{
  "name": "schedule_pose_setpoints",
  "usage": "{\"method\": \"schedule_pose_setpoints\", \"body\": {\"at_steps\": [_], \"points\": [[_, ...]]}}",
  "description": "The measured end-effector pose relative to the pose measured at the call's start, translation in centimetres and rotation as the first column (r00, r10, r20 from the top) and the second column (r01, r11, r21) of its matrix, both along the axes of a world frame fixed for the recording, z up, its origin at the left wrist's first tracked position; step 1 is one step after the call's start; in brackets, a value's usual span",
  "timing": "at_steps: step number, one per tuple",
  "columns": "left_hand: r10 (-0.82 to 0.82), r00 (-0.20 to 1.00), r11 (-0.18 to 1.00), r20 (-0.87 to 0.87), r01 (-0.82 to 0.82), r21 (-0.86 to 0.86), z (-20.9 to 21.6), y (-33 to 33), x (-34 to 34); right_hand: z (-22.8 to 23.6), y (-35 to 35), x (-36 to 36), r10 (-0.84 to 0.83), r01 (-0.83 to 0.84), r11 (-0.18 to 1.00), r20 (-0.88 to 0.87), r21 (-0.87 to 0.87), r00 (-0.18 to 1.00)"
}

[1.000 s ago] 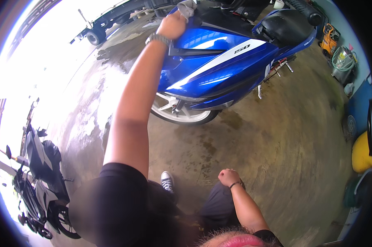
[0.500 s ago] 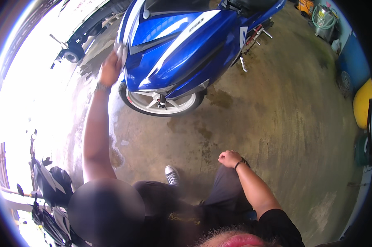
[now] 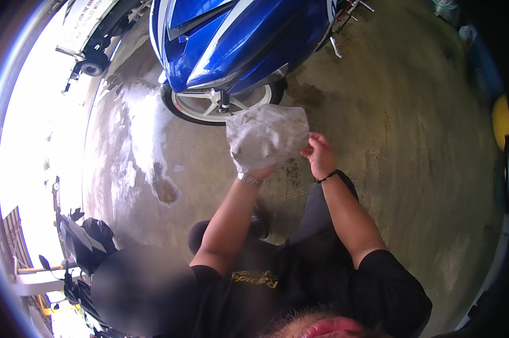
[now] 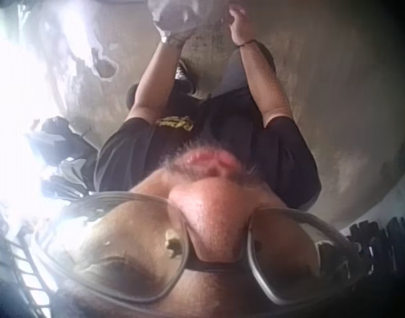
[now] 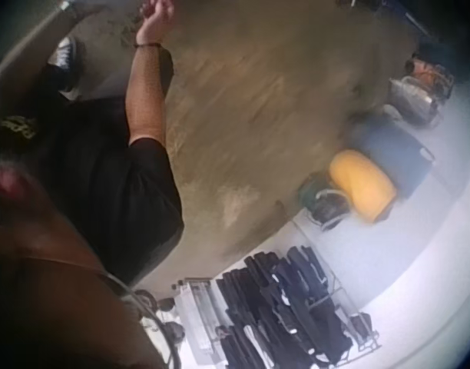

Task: The person wipes the front wheel, fork, radiator, fairing, and handlebar area of a blue motorcycle using a white cloth. The person moves around the motorcycle to reach different surfaces and continues wiping until the end of the clip.

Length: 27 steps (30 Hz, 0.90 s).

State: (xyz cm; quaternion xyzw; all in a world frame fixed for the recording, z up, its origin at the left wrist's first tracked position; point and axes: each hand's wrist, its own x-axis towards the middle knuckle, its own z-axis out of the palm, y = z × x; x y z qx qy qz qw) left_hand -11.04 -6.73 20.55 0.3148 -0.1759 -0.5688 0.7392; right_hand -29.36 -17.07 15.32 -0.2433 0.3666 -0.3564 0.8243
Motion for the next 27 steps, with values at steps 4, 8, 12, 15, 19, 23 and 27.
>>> {"method": "schedule_pose_setpoints", "body": {"at_steps": [4, 8, 12, 15, 19, 23, 27], "points": [[-0.186, 0.914, 0.982, -0.361, 0.185, -0.037, 1.8, -1.5, -2.2, -1.7, 2.0, -0.1, 0.080, -0.130, 0.987, 0.420, 0.092, 0.904], [-0.318, 0.613, 0.948, 0.724, 0.209, 0.239, 5.6, -1.7, -1.5, 0.8, 0.0, -1.0, 0.370, -0.135, 0.839, 0.370, -0.526, 0.852], [-0.213, 0.969, 0.944, -0.125, 0.237, 0.230, 8.9, -2.0, -0.1, 4.5, -2.8, -3.2, 0.410, -0.145, 0.840, 0.436, -0.524, 0.801], [-0.425, 0.881, 0.895, -0.209, 0.444, 0.050, 9.6, -2.5, -0.8, 6.2, -3.3, -5.4, 0.301, -0.270, 0.638, -0.089, -0.721, 0.949], [-0.373, 0.925, 0.907, 0.073, 0.346, 0.240, 8.0, -3.4, -3.6, 6.6, -3.6, -9.2, 0.171, -0.196, 0.981, 0.569, -0.019, 0.805], [-0.346, 0.937, 0.880, 0.048, 0.306, 0.365, 6.5, -4.0, -4.9, 5.8, -1.9, -11.9, 0.094, -0.191, 0.957, 0.393, 0.217, 0.915], [-0.392, 0.878, 0.867, 0.276, 0.251, 0.430, 6.1, -4.8, -4.3, 6.8, -0.8, -11.9, 0.048, -0.052, 0.997, 0.086, 0.051, 0.995]]}}
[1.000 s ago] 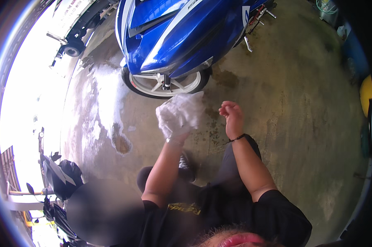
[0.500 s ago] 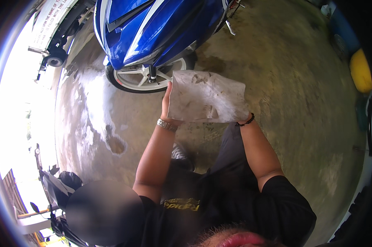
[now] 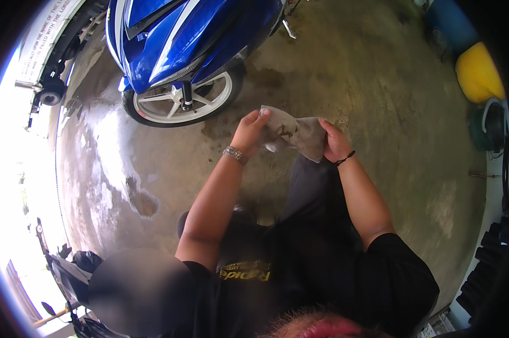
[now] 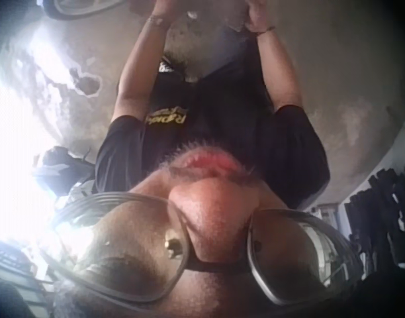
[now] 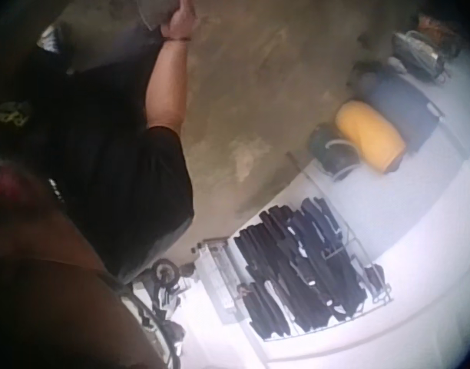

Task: The person wipes the front wheel, fork, radiator, fairing, and handlebar area of a blue motorcycle using a white cloth. The person moves around the motorcycle to reach different surfaces and continues wiping until the end of the clip.

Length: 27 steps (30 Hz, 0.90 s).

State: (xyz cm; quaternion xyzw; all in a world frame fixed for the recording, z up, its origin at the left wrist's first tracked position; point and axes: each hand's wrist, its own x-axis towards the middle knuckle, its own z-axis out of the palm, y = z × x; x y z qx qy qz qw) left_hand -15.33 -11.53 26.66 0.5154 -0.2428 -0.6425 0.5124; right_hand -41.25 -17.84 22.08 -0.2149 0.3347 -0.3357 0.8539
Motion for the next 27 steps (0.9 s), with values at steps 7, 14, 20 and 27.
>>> {"method": "schedule_pose_setpoints", "body": {"at_steps": [7, 14, 20, 27], "points": [[0.225, 0.879, 0.916, 0.421, -0.044, -0.398, 0.2, -1.3, 0.9, 8.3, -3.4, -1.5, -0.312, -0.168, 0.500, -0.358, -0.850, 0.880], [0.376, 0.914, 0.868, 0.153, -0.290, -0.402, 1.4, -4.1, 0.8, 11.0, -6.8, -3.0, -0.425, -0.261, 0.319, -0.384, -0.911, 0.820], [-0.123, 0.926, 0.985, -0.356, 0.070, -0.159, -3.5, -2.6, -4.3, 1.8, -5.5, -3.5, 0.104, -0.114, 0.980, -0.071, -0.160, 0.992], [-0.294, 0.904, 0.953, -0.309, 0.253, -0.168, -4.1, 0.0, -4.5, 0.0, -3.6, -9.6, 0.198, -0.190, 0.969, 0.036, -0.155, 0.979]]}}
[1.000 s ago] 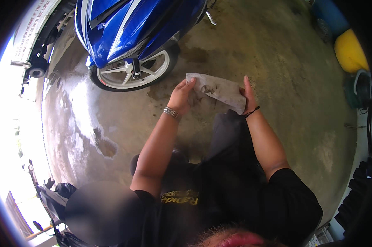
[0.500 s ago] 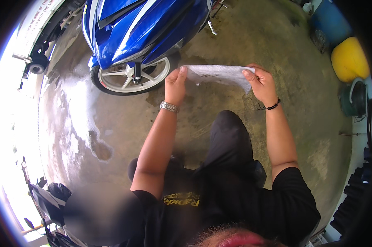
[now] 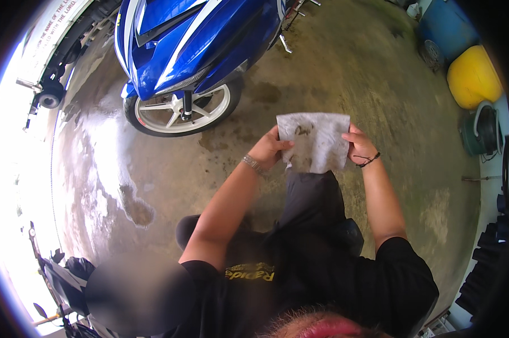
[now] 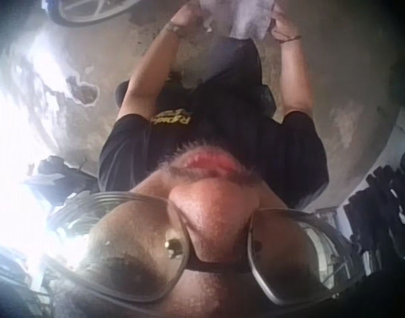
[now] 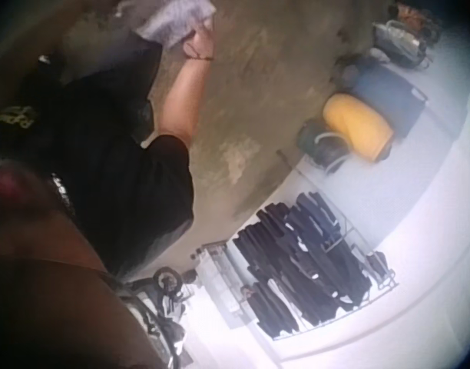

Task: The person wipes the front wheel, fork, radiator, fairing, and handlebar area of a blue motorcycle using a white cloth. The person moves around the motorcycle to reach different surfaces and continues wiping until the end of the clip.

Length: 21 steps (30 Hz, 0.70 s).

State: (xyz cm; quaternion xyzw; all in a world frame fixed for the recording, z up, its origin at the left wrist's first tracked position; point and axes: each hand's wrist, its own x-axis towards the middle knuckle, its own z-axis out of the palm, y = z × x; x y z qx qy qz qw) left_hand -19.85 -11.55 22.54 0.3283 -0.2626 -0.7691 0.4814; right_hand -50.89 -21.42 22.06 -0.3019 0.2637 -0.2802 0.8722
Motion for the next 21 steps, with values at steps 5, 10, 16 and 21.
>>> {"method": "schedule_pose_setpoints", "body": {"at_steps": [5, 10, 16, 21], "points": [[-0.058, 0.995, 0.998, 0.076, 0.061, -0.029, 4.2, -1.1, 1.0, 1.2, -0.8, 1.1, 0.012, -0.030, 0.994, -0.167, -0.107, 0.986], [0.042, 0.999, 0.986, -0.017, -0.038, 0.163, 4.8, -1.9, 1.9, 2.4, -3.4, 2.0, 0.001, -0.010, 0.998, -0.142, -0.060, 0.990], [0.104, 0.945, 0.992, 0.310, -0.077, -0.096, 6.4, -2.1, 2.7, 6.1, -3.1, 2.4, 0.018, -0.068, 0.969, -0.206, -0.239, 0.978], [0.355, 0.738, 0.638, 0.575, 0.258, -0.725, 12.1, -3.4, 5.8, 9.9, -4.2, 2.1, 0.139, -0.058, 0.833, 0.107, -0.550, 0.985]]}}
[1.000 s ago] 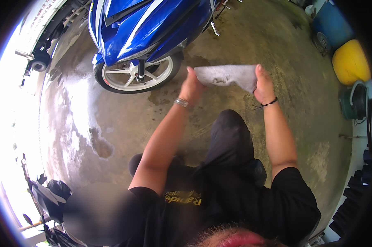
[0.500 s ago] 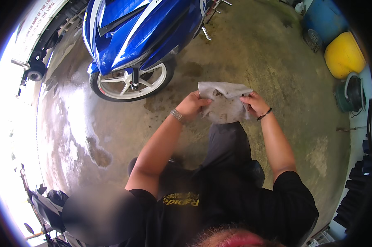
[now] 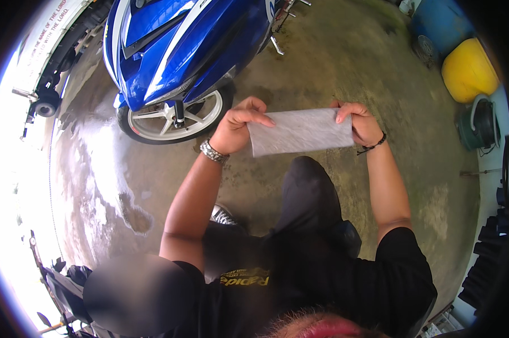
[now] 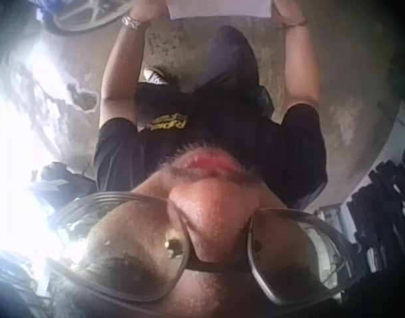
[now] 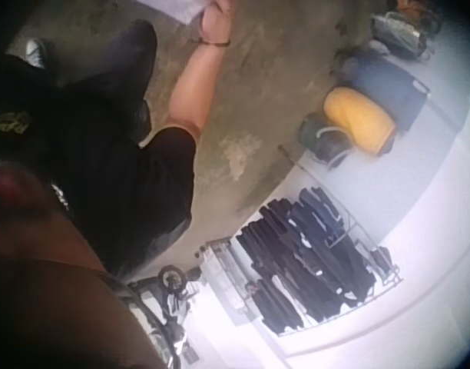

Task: The person wipes the front wheel, fork, radiator, fairing, and handlebar area of a blue motorcycle using a white cloth. The person moves around the motorcycle to reach different surfaces and continues wiping until the end of the clip.

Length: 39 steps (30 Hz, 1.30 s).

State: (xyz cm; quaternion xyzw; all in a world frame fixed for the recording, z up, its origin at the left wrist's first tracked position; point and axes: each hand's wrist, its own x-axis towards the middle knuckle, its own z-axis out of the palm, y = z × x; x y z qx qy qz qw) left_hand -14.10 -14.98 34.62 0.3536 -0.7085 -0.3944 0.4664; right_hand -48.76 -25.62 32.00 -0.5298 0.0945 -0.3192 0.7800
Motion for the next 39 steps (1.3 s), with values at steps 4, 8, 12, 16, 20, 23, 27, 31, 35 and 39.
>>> {"method": "schedule_pose_setpoints", "body": {"at_steps": [4, 8, 12, 16, 20, 23, 27, 31, 35, 39], "points": [[-0.034, 0.970, 0.994, 0.241, 0.008, 0.108, 3.4, -0.6, 1.3, 1.1, -3.3, -0.3, -0.002, 0.006, 0.999, -0.121, 0.039, 0.993], [-0.101, 0.964, 0.864, 0.246, -0.037, 0.501, 4.6, -1.0, 3.0, 1.0, -5.0, 0.5, -0.014, -0.019, 0.991, -0.240, -0.134, 0.971], [0.080, 0.823, 0.886, 0.562, -0.317, 0.339, 3.0, -1.1, 1.5, 1.3, -2.9, 4.4, -0.477, 0.114, 0.806, -0.526, -0.580, 0.704], [0.370, 0.797, 0.844, 0.478, -0.503, 0.185, 0.6, -0.4, -3.1, 1.7, 2.4, 9.6, -0.762, 0.194, 0.346, -0.154, -0.918, 0.629], [0.479, 0.865, 0.770, 0.149, -0.496, 0.401, -0.6, 1.1, -5.6, 1.5, 5.8, 11.1, -0.576, 0.224, 0.453, -0.092, -0.863, 0.812], [0.563, 0.825, 0.721, 0.045, -0.517, 0.462, -1.1, 2.3, -5.6, 1.0, 7.1, 10.0, -0.466, 0.388, 0.815, -0.088, -0.431, 0.881], [0.594, 0.796, 0.736, -0.117, -0.479, 0.478, -2.5, 3.5, -7.8, -0.8, 8.9, 10.4, -0.797, -0.083, 0.101, -0.131, -0.991, 0.590], [0.578, 0.804, 0.696, -0.139, -0.397, 0.598, -2.9, 4.5, -8.8, -2.3, 7.4, 11.2, -0.835, -0.020, 0.021, -0.028, -1.000, 0.550], [0.236, 0.921, 0.663, 0.310, -0.385, 0.642, -2.2, 5.2, -5.1, -1.6, 4.0, 10.3, -0.585, -0.144, -0.207, 0.004, -0.968, 0.811], [-0.042, 0.931, 0.519, -0.363, 0.331, 0.788, -4.3, 4.2, -3.3, 0.0, 3.4, 11.1, -0.298, -0.047, -0.431, 0.093, -0.901, 0.950]]}}
